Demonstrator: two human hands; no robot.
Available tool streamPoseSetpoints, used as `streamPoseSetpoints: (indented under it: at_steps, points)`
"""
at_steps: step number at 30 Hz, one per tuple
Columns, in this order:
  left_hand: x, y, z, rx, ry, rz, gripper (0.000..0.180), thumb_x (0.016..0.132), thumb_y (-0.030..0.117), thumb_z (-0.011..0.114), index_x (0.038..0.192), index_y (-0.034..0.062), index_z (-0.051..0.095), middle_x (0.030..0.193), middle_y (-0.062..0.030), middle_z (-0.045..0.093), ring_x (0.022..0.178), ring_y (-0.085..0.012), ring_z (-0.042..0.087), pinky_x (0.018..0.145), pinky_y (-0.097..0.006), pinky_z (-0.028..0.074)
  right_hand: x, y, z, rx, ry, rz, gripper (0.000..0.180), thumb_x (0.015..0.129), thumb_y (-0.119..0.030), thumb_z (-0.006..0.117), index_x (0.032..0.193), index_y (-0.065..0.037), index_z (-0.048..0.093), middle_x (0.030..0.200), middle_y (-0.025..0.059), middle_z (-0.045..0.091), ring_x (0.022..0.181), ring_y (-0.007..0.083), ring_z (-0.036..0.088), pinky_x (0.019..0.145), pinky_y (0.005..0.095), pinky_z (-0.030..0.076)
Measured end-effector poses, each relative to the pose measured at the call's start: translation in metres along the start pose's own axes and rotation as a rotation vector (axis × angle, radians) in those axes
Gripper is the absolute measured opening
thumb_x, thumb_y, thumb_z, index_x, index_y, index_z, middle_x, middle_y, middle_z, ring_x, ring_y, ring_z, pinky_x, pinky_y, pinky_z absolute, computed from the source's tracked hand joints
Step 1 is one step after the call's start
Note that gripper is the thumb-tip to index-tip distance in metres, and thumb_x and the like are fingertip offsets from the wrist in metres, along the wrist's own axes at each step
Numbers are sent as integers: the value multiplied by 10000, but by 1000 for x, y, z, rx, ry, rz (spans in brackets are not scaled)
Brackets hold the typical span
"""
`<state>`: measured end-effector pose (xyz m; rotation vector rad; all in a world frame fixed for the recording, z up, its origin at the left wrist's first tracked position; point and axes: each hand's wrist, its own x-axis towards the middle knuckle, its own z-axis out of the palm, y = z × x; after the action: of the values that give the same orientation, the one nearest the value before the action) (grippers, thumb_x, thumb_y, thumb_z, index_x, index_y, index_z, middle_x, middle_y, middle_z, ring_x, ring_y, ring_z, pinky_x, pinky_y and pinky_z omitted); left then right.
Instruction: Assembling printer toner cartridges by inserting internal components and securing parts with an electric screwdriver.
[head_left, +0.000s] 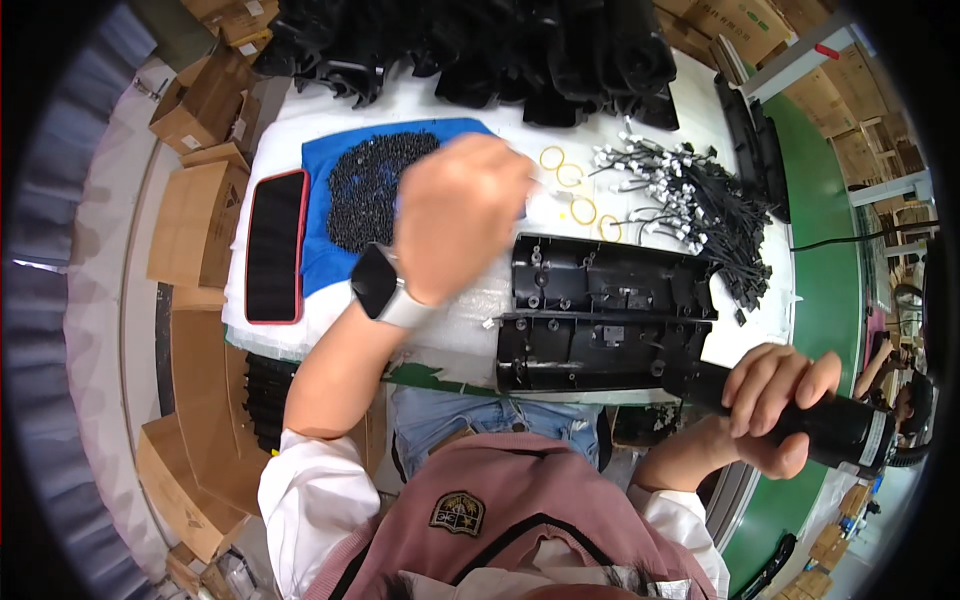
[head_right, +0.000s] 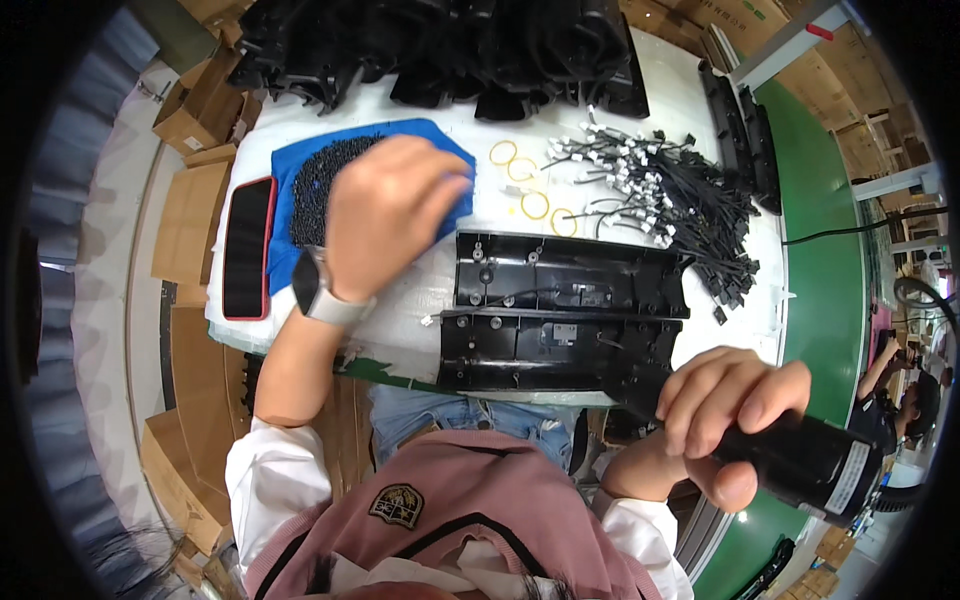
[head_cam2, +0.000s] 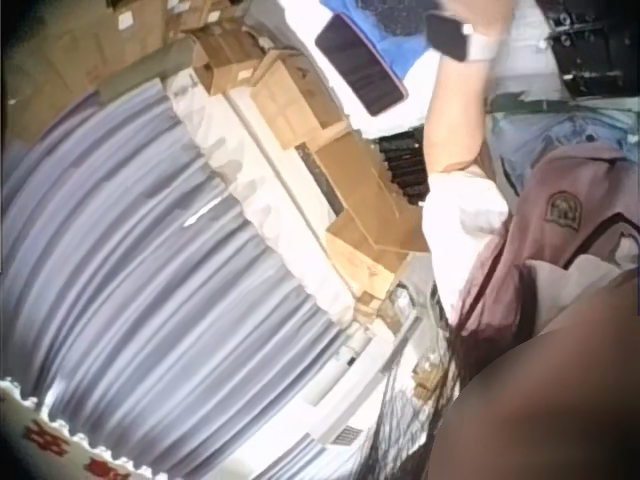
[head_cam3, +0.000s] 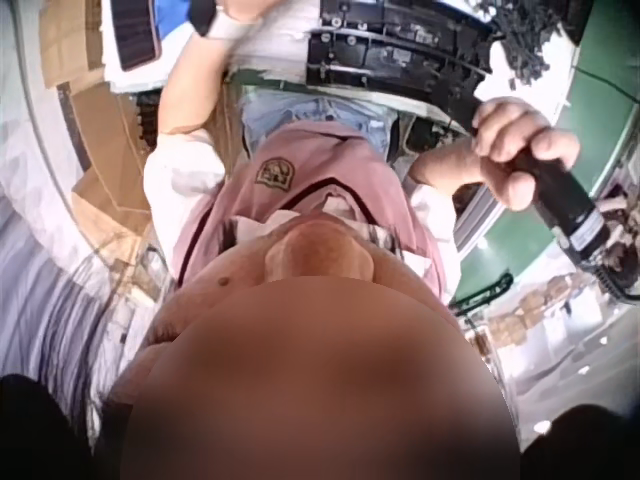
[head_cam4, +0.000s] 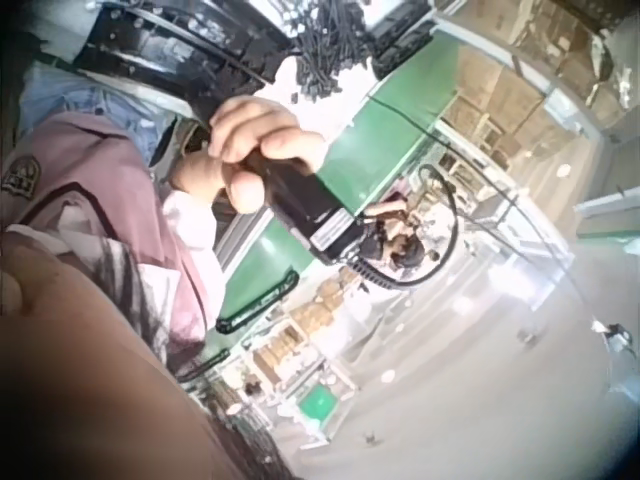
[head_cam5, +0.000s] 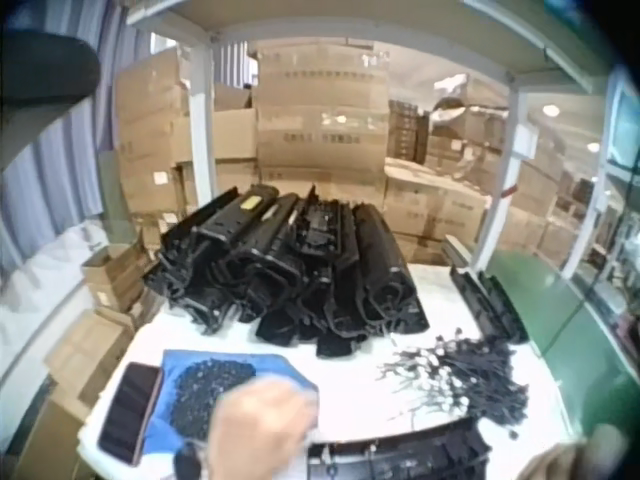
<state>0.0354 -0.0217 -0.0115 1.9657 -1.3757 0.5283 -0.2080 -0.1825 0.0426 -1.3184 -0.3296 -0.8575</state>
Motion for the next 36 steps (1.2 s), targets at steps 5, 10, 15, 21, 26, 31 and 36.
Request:
streamPoseSetpoints:
  at_steps: [5,10,15,21,26,31,36]
  points:
    - [-4,-37,-8,261,-315,-340,217,720,114,735,912,56,654,906,-132,602,834,-333,615,703,-410,498,-7,-12,3,42,-121,87,395,744,-143,750,999,-71,458,683,42,591,497,195,582,487,342,498]
    - [-6,-34,0,307,-251,-285,94,751,78,662,812,45,599,880,-154,617,782,-367,615,647,-448,497,-17,1,28,156,156,95,321,744,-115,706,957,-53,474,589,20,524,435,155,508,420,295,403]
    - [-7,-28,-13,285,-204,-277,146,790,107,673,759,18,561,780,-145,582,718,-375,588,599,-452,460,-20,-4,30,159,180,187,313,753,-52,682,982,15,480,618,44,484,508,145,459,472,276,367]
    - [0,-27,-5,299,-236,-324,214,772,153,720,702,4,583,713,-138,609,651,-344,594,578,-413,457,-27,-12,29,139,360,290,260,687,-43,744,888,-15,582,830,40,594,691,77,569,626,220,444]
    - [-1,-30,-11,262,-224,-358,144,754,119,727,746,6,637,692,-148,635,634,-331,616,587,-389,473,-25,-2,29,99,295,246,311,756,-39,704,961,0,473,639,39,485,543,108,463,509,244,397]
    - [11,-11,-5,-283,-168,-343,146,833,87,661,776,-27,591,665,-95,619,583,-180,592,570,-297,461,-21,-9,33,126,336,110,326,788,-128,705,974,-26,458,609,39,486,496,120,466,490,271,385]
    - [-6,27,-3,-1306,-493,-602,116,910,107,608,866,2,585,771,-67,619,613,-110,551,594,-227,461,-4,6,31,264,326,-215,341,842,-310,666,986,-90,448,580,-11,485,422,127,477,467,300,412]
